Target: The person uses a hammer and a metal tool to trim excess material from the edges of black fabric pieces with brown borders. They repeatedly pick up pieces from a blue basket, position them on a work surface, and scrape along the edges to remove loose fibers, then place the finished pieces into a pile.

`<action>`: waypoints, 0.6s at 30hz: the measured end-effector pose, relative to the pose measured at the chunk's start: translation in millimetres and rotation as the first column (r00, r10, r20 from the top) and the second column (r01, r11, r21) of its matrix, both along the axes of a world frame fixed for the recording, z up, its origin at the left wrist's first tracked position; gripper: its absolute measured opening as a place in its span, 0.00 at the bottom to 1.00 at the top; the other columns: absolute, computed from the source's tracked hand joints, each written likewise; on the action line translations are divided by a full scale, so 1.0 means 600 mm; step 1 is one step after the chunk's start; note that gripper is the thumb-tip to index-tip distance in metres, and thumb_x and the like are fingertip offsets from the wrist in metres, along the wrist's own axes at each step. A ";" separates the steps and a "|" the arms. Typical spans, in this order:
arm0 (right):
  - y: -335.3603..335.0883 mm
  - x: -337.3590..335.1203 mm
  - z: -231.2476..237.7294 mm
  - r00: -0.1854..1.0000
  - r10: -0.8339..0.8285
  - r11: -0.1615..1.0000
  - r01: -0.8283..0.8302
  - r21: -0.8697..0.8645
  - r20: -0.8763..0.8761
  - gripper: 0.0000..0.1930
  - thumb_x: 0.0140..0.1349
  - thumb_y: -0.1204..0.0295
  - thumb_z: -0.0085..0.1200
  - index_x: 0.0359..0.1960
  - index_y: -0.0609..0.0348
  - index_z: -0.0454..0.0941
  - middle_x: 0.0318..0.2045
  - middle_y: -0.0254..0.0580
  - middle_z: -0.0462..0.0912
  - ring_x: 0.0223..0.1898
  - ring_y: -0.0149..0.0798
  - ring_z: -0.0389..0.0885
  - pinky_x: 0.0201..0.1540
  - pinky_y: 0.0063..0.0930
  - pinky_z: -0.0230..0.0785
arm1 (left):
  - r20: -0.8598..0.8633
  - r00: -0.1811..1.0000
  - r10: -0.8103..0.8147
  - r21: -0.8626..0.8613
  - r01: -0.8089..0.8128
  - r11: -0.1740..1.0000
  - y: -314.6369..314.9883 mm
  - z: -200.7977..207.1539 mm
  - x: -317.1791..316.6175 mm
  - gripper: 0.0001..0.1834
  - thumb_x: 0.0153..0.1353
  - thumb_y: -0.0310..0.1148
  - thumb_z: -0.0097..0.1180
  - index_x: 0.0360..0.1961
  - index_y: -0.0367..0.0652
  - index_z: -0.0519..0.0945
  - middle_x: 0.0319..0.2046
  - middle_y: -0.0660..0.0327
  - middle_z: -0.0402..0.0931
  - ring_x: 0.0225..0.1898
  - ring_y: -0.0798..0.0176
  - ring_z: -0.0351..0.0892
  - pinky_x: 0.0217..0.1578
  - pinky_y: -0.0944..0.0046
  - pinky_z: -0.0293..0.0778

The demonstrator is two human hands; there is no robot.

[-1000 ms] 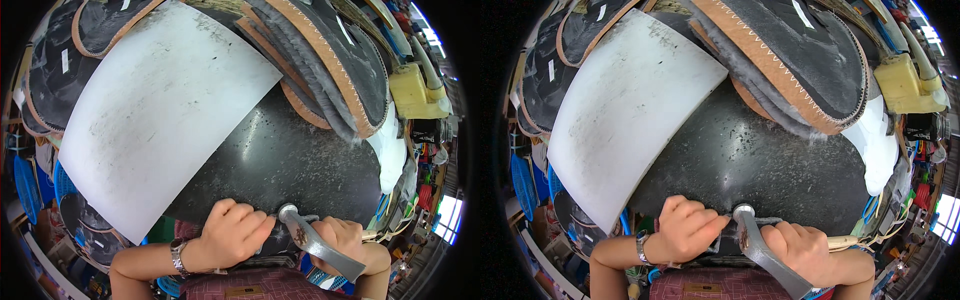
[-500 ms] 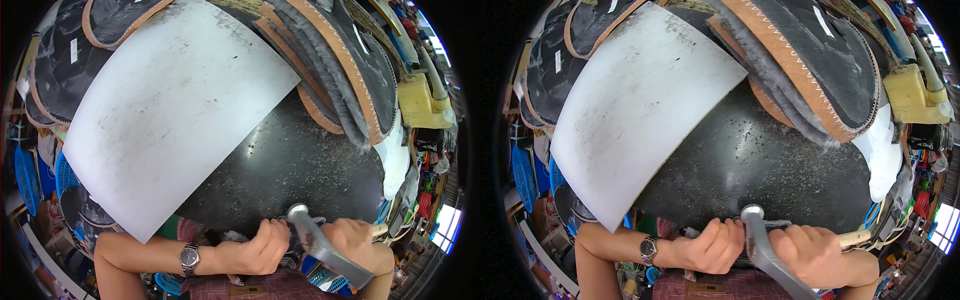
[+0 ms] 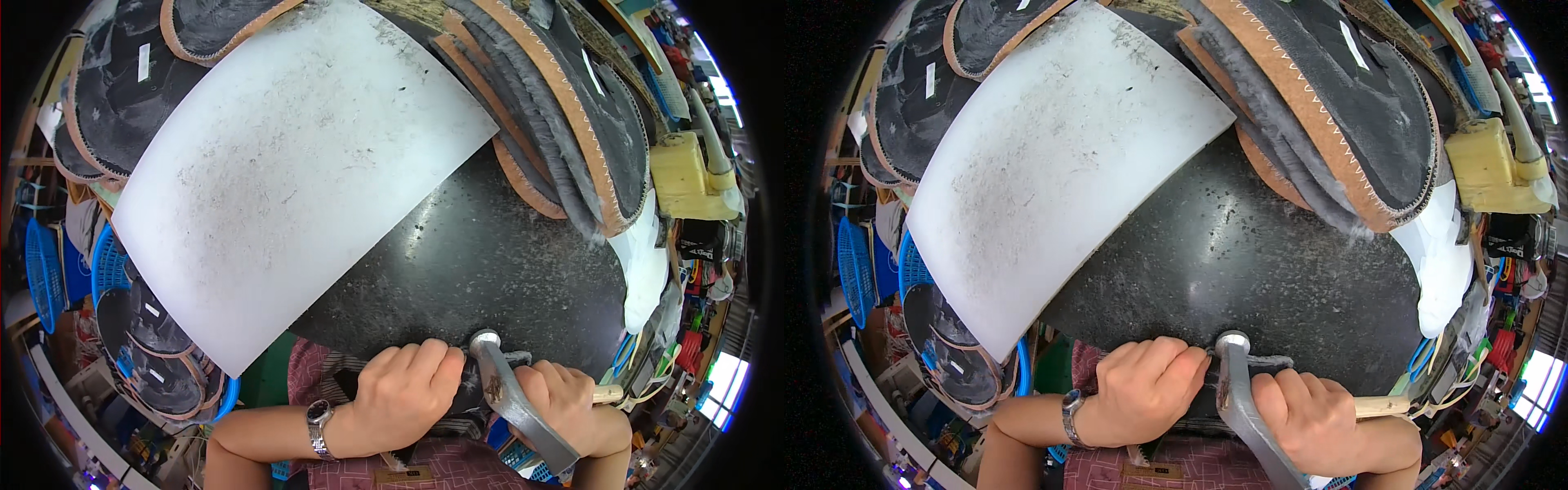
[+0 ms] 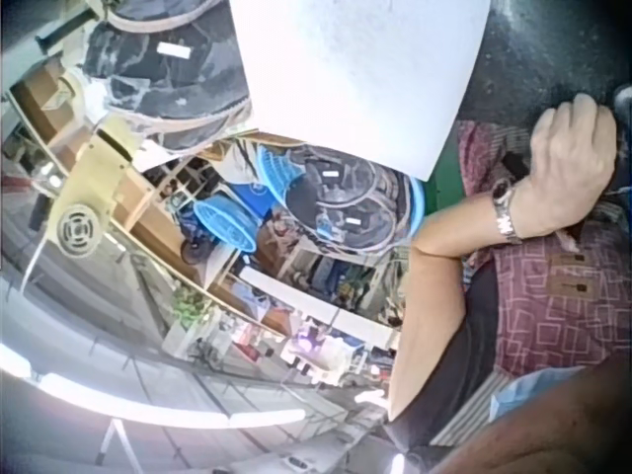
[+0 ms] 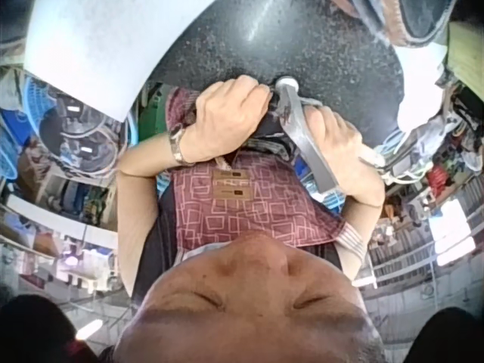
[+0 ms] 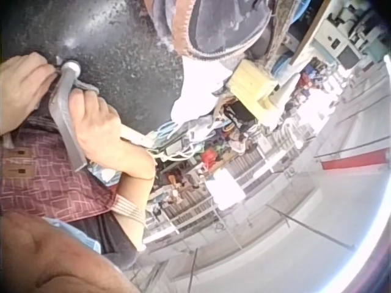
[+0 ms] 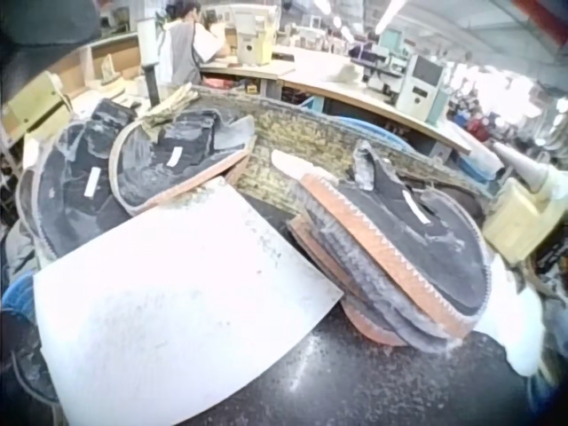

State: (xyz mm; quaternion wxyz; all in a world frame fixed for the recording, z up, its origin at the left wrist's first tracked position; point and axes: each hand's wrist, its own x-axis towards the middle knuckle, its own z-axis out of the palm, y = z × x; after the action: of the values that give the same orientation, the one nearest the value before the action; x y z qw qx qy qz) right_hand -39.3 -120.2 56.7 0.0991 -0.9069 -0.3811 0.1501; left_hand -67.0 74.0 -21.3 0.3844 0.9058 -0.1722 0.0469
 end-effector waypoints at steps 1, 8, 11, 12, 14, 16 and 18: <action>0.000 -0.001 0.000 1.000 -0.011 1.000 0.011 0.010 -0.010 0.16 0.41 0.70 0.53 0.34 0.61 0.70 0.19 0.32 0.62 0.15 0.28 0.67 0.13 0.23 0.57 | 0.031 0.999 0.029 0.017 -0.030 0.999 -0.004 -0.001 -0.008 0.08 0.48 0.27 0.60 0.31 0.39 0.79 0.23 0.65 0.71 0.18 0.69 0.70 0.18 0.70 0.63; 0.001 -0.002 0.005 1.000 0.004 1.000 -0.004 -0.012 0.014 0.16 0.40 0.70 0.54 0.33 0.61 0.70 0.19 0.32 0.63 0.15 0.28 0.68 0.13 0.22 0.58 | 0.321 0.939 -0.123 0.400 -0.016 0.917 -0.020 0.003 -0.038 0.10 0.47 0.26 0.60 0.32 0.34 0.82 0.21 0.65 0.69 0.17 0.71 0.65 0.18 0.73 0.58; -0.006 0.022 0.008 0.992 0.122 0.992 -0.122 0.012 -0.005 0.16 0.40 0.70 0.53 0.33 0.62 0.70 0.19 0.33 0.64 0.15 0.29 0.69 0.13 0.22 0.59 | 0.451 0.867 -0.210 0.572 -0.100 0.814 -0.035 -0.010 -0.047 0.07 0.47 0.24 0.60 0.29 0.33 0.82 0.18 0.64 0.68 0.17 0.71 0.64 0.19 0.73 0.58; -0.005 0.026 0.010 0.995 0.098 0.995 -0.097 0.037 -0.007 0.16 0.40 0.70 0.53 0.33 0.62 0.70 0.19 0.33 0.64 0.15 0.29 0.69 0.14 0.22 0.59 | 0.476 0.850 -0.226 0.604 -0.129 0.787 -0.038 -0.017 -0.051 0.07 0.47 0.24 0.61 0.29 0.33 0.82 0.18 0.64 0.68 0.17 0.71 0.63 0.20 0.73 0.58; -0.003 0.028 0.014 0.999 0.040 0.996 -0.038 0.086 -0.020 0.16 0.40 0.70 0.53 0.34 0.63 0.70 0.19 0.33 0.64 0.15 0.29 0.69 0.14 0.22 0.60 | 0.506 0.826 -0.248 0.656 -0.181 0.733 -0.046 -0.017 -0.051 0.06 0.46 0.24 0.62 0.28 0.34 0.82 0.16 0.64 0.67 0.16 0.70 0.63 0.20 0.72 0.59; -0.001 0.023 0.016 0.991 0.133 0.991 -0.133 0.000 -0.012 0.17 0.41 0.70 0.53 0.34 0.64 0.71 0.19 0.33 0.64 0.15 0.30 0.69 0.14 0.22 0.60 | 0.527 0.788 -0.318 0.713 -0.206 0.671 -0.046 -0.016 -0.049 0.05 0.50 0.27 0.62 0.25 0.36 0.81 0.16 0.65 0.67 0.16 0.71 0.64 0.20 0.71 0.61; -0.007 0.025 0.014 0.991 0.132 0.991 -0.131 0.028 -0.033 0.16 0.41 0.70 0.53 0.33 0.65 0.71 0.18 0.33 0.64 0.14 0.29 0.69 0.14 0.22 0.60 | 0.550 0.750 -0.367 0.745 -0.242 0.622 -0.051 -0.020 -0.049 0.06 0.52 0.29 0.61 0.26 0.36 0.81 0.17 0.65 0.68 0.17 0.70 0.65 0.20 0.69 0.64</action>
State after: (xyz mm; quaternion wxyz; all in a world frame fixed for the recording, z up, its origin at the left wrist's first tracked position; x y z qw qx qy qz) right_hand -24.4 -124.7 65.1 0.1074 -0.8756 -0.4403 0.1669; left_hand -96.3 43.3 -33.1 -0.1325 0.8946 -0.3321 0.2681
